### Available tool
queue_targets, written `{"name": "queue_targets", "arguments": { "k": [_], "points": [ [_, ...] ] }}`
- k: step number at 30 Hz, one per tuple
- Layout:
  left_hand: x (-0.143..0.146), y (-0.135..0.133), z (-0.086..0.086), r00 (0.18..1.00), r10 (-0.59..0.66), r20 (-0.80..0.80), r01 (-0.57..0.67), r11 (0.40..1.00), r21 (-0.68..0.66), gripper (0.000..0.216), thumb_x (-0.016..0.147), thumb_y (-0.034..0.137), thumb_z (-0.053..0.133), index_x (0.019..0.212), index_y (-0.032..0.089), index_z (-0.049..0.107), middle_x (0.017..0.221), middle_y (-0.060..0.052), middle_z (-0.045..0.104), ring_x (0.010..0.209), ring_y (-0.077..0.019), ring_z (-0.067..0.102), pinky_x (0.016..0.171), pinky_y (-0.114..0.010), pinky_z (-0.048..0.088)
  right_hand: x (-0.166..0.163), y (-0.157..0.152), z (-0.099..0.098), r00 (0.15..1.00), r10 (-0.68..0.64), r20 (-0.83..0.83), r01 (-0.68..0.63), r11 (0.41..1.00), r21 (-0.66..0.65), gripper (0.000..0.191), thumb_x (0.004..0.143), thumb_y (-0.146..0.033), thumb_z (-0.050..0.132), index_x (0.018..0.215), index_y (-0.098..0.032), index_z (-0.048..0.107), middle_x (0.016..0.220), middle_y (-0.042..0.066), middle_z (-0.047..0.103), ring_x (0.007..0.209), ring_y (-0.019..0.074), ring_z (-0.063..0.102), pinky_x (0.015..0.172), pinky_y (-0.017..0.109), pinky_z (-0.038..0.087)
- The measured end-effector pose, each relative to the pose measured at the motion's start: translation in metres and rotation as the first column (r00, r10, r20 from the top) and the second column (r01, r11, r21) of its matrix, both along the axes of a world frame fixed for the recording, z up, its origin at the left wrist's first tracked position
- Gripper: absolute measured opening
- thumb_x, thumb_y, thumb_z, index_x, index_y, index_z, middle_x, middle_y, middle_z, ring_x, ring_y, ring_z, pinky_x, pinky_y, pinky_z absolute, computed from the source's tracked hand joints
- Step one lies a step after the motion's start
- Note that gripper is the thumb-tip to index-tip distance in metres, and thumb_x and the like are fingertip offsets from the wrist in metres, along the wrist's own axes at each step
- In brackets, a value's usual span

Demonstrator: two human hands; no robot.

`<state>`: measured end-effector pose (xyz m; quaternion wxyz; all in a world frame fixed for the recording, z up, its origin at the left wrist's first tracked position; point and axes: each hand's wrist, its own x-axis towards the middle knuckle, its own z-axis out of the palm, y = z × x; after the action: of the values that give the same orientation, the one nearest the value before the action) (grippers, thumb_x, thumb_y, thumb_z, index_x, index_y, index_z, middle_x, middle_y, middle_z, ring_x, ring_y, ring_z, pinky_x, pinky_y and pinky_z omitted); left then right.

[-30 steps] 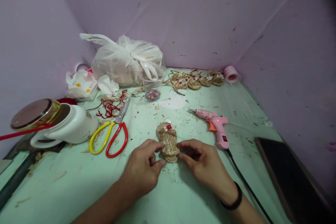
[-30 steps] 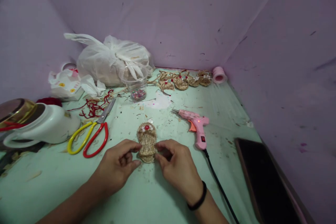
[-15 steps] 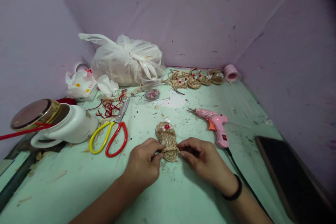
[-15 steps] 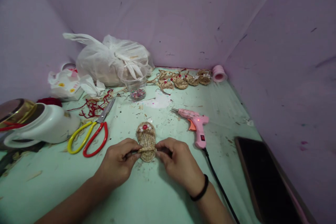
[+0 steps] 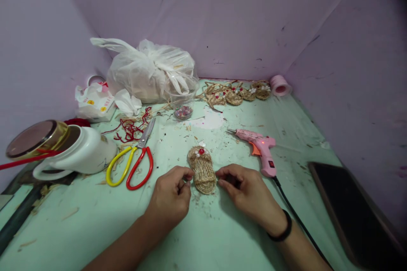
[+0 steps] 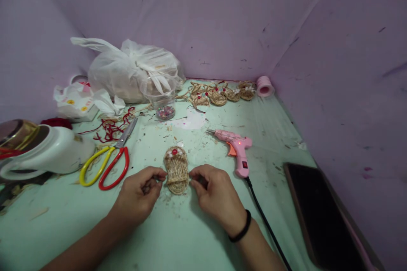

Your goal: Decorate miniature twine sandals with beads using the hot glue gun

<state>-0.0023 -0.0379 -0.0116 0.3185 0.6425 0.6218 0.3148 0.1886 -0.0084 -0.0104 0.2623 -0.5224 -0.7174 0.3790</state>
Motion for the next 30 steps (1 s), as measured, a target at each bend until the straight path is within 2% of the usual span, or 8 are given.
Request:
{"name": "queue_targets", "arguments": {
  "k": [6,9,13,21,23,26,28,30],
  "points": [
    [0.000,0.001,0.002,0.996,0.025,0.080,-0.022,0.999,-0.032,0.009,0.072,0.018,0.049,0.075,0.016,0.057,0.054,0.004,0.047,0.042,-0.0069,0.039,0.039,-0.018,0.033,-0.001,-0.001,-0.001,1.000,0.003,-0.004,-0.003,1.000,0.008,0.013,0.073,-0.013,0.055,0.079,-0.019,0.065,0.067,0.001,0.066,0.056,0.0133,0.056,0.052,0.025,0.045],
    [0.001,0.002,0.002,0.999,0.009,0.045,-0.009,1.000,-0.002,0.009,0.072,0.016,0.050,0.068,0.016,0.058,0.062,0.001,0.053,0.047,-0.0073,0.043,0.043,-0.018,0.036,-0.002,0.000,-0.002,1.000,0.009,-0.012,-0.009,1.000,-0.015,0.012,0.074,-0.014,0.054,0.077,-0.019,0.065,0.065,0.000,0.065,0.055,0.0135,0.056,0.051,0.024,0.045],
    [0.002,0.005,0.002,1.000,-0.006,-0.001,0.006,1.000,-0.005,0.011,0.073,0.015,0.050,0.069,0.017,0.061,0.063,0.001,0.056,0.051,-0.0089,0.047,0.047,-0.019,0.038,-0.003,-0.001,-0.002,1.000,-0.001,-0.003,0.001,1.000,-0.006,0.011,0.074,-0.015,0.054,0.074,-0.019,0.064,0.064,0.000,0.064,0.056,0.0138,0.056,0.051,0.024,0.044],
    [0.001,0.009,0.010,0.998,-0.063,-0.026,0.060,0.993,-0.103,0.024,0.079,0.031,0.047,0.065,0.016,0.059,0.059,0.000,0.057,0.056,-0.0127,0.051,0.053,-0.022,0.040,-0.006,-0.003,0.001,0.999,-0.020,0.027,0.020,1.000,0.002,0.011,0.073,-0.013,0.053,0.074,-0.019,0.062,0.067,0.001,0.063,0.060,0.0146,0.055,0.055,0.026,0.042],
    [0.000,0.008,0.012,0.995,-0.101,-0.021,0.099,0.991,-0.092,0.025,0.079,0.031,0.046,0.064,0.015,0.058,0.058,0.000,0.055,0.055,-0.0120,0.050,0.051,-0.021,0.039,-0.007,-0.005,0.001,0.999,-0.033,-0.031,0.032,0.999,-0.029,0.010,0.074,-0.013,0.052,0.074,-0.019,0.061,0.068,0.001,0.062,0.061,0.0144,0.054,0.055,0.026,0.043],
    [-0.001,0.006,0.013,0.990,-0.142,-0.004,0.141,0.985,-0.100,0.025,0.081,0.030,0.045,0.065,0.016,0.058,0.053,0.001,0.051,0.049,-0.0100,0.046,0.045,-0.019,0.035,-0.010,-0.008,0.000,0.963,-0.080,-0.258,0.026,0.978,-0.206,0.007,0.075,-0.017,0.052,0.079,-0.019,0.057,0.071,0.001,0.060,0.063,0.0136,0.055,0.057,0.025,0.045],
    [-0.001,0.005,0.013,0.984,-0.177,-0.008,0.175,0.980,-0.091,0.022,0.081,0.027,0.045,0.068,0.016,0.060,0.055,0.002,0.053,0.049,-0.0097,0.047,0.045,-0.019,0.035,-0.014,-0.010,0.002,0.893,-0.139,-0.428,-0.007,0.946,-0.323,0.013,0.072,-0.020,0.058,0.084,-0.019,0.055,0.077,0.002,0.060,0.071,0.0146,0.057,0.063,0.026,0.047],
    [0.000,0.003,0.013,0.974,-0.225,-0.031,0.224,0.974,-0.036,0.017,0.080,0.021,0.047,0.071,0.017,0.061,0.060,0.001,0.058,0.053,-0.0099,0.051,0.050,-0.018,0.039,-0.018,-0.011,0.004,0.806,-0.203,-0.556,-0.033,0.922,-0.385,0.022,0.067,-0.021,0.063,0.086,-0.019,0.052,0.082,0.003,0.060,0.078,0.0156,0.057,0.069,0.028,0.047]
  ]
}}
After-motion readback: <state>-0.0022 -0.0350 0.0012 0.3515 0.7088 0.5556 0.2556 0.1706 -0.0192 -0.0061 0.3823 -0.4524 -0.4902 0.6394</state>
